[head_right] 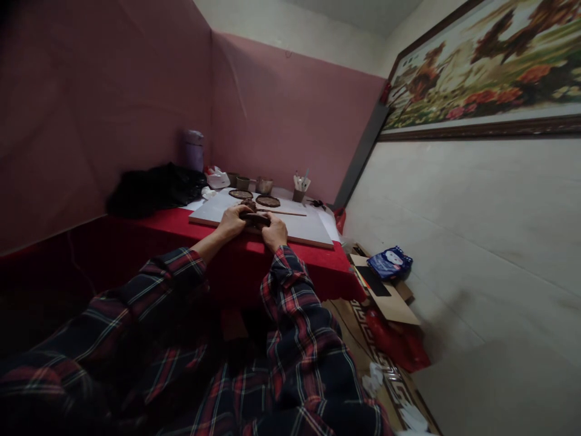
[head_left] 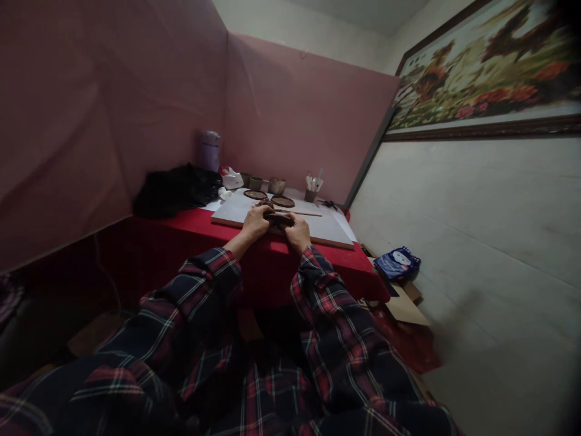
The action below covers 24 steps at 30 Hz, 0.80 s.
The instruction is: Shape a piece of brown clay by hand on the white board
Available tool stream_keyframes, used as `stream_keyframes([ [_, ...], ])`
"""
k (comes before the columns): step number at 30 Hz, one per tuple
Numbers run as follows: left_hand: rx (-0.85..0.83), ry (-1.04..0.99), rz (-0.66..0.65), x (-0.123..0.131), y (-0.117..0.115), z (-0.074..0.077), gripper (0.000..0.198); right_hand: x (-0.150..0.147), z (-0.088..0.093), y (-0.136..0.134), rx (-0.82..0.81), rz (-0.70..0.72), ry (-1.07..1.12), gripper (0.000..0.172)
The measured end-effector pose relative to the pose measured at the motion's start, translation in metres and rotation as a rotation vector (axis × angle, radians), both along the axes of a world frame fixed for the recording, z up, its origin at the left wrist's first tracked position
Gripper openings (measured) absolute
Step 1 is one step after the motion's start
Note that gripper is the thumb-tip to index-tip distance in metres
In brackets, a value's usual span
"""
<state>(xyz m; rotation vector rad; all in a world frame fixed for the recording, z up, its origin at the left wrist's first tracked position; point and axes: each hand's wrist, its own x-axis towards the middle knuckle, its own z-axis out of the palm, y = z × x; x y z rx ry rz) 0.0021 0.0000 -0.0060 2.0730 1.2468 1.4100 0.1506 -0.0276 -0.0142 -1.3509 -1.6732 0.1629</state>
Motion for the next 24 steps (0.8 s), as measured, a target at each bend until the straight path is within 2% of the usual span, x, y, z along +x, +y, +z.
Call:
stream_keyframes([
  [14,-0.011,0.038,0.021,0.0006,0.0016,-0.0009,0.029,-0.0010,0.0029,-0.0023,-0.013,-0.022,0.006,0.031],
  [24,-0.027,0.061,0.028,0.0003,-0.0013,0.0006,0.026,-0.0024,0.0039,-0.0038,-0.032,-0.053,-0.035,0.026],
])
